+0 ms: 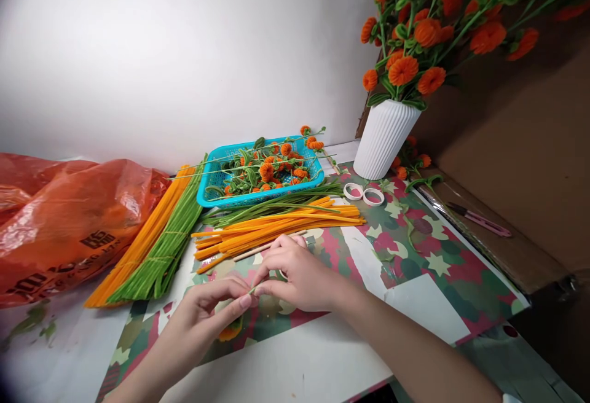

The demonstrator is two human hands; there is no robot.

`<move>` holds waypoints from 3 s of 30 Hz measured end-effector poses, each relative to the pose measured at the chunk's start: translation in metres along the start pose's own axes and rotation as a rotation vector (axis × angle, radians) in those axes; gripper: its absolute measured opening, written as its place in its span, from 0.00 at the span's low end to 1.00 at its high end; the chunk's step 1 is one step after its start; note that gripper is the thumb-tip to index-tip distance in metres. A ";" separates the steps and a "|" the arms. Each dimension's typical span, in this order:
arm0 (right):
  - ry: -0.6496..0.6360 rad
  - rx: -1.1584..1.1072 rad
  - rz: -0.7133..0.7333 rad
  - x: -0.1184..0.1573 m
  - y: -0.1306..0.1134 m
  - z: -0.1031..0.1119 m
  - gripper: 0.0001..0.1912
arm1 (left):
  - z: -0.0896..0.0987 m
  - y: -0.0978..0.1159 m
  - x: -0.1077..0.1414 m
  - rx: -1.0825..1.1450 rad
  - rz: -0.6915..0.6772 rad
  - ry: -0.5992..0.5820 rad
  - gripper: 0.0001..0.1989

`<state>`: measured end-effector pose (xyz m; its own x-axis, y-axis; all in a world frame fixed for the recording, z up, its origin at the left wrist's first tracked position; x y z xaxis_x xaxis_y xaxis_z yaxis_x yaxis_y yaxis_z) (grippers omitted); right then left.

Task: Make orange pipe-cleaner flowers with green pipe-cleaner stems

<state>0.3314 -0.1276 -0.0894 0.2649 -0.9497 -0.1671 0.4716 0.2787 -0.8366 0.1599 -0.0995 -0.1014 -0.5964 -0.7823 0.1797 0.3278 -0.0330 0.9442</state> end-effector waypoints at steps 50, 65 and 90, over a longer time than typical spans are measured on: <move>-0.011 0.080 0.117 0.003 0.000 -0.011 0.08 | -0.006 0.000 0.001 -0.206 -0.113 -0.106 0.16; -0.167 0.030 -0.041 0.000 0.001 -0.007 0.12 | -0.006 0.001 -0.003 -0.351 -0.238 -0.076 0.17; -0.062 0.000 -0.007 -0.002 0.003 -0.029 0.15 | -0.006 0.009 -0.001 -1.004 -0.838 0.309 0.15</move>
<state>0.3080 -0.1290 -0.1070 0.3134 -0.9408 -0.1290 0.4735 0.2726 -0.8375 0.1679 -0.1030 -0.0947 -0.7355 -0.4046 -0.5434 0.4191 -0.9019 0.1043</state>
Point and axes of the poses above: each hand's wrist, its own x-axis away from the middle knuckle, its own z-axis out of the back of the hand, y = z × x, the point moved 3 cm from there along -x, towards the middle knuckle, and after that the axes turned 4 degrees about y, right-handed, at the moved point
